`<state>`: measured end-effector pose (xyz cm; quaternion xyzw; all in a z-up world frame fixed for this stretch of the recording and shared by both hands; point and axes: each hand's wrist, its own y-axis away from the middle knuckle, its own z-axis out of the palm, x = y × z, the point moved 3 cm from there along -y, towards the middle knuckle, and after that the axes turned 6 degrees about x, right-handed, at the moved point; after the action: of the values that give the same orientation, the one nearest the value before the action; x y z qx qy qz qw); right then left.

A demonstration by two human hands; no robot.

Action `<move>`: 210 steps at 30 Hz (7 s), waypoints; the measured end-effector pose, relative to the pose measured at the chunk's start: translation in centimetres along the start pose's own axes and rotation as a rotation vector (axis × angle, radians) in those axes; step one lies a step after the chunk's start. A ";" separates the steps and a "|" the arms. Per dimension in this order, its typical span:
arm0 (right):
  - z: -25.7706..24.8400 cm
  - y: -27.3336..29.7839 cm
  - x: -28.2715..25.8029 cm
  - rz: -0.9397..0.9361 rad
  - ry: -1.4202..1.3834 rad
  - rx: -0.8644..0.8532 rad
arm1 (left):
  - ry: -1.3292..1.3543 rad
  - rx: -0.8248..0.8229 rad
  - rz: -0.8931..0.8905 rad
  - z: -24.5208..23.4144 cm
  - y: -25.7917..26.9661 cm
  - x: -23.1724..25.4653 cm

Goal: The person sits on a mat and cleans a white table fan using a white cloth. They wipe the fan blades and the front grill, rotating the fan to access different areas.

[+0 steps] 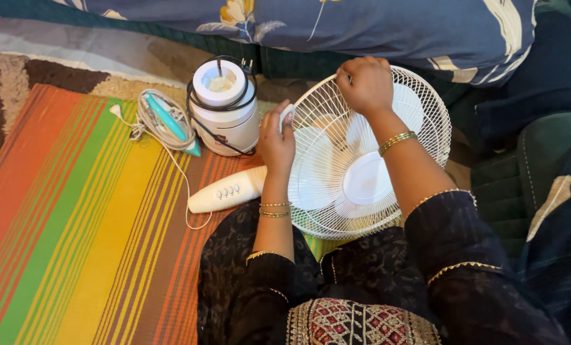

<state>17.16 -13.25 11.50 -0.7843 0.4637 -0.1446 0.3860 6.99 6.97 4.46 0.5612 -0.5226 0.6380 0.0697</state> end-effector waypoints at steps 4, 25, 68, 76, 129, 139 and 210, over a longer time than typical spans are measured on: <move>-0.3 0.1 0.2 -0.016 -0.007 0.020 | 0.019 -0.001 -0.015 0.5 -0.1 0.5; 0.4 0.2 -0.7 -0.014 0.012 0.043 | -0.123 0.093 0.283 -0.2 1.8 3.2; 2.0 0.6 -1.9 -0.083 0.051 0.089 | -0.172 -0.101 0.417 2.3 12.7 5.1; 1.7 0.6 -2.2 -0.076 0.040 0.086 | -0.237 -0.010 0.430 2.5 11.0 3.7; 1.8 0.5 -2.6 -0.074 0.050 0.104 | -0.305 0.018 0.202 0.0 6.7 2.9; 2.0 0.7 -2.5 -0.098 0.059 0.134 | -0.298 0.116 0.354 1.1 8.5 0.6; 1.9 0.7 -2.5 -0.090 0.071 0.104 | 0.030 0.057 -0.007 -3.2 2.8 -2.0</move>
<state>16.51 -10.41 10.07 -0.7775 0.4333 -0.2134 0.4027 3.80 9.12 1.81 0.5550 -0.5014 0.6607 0.0638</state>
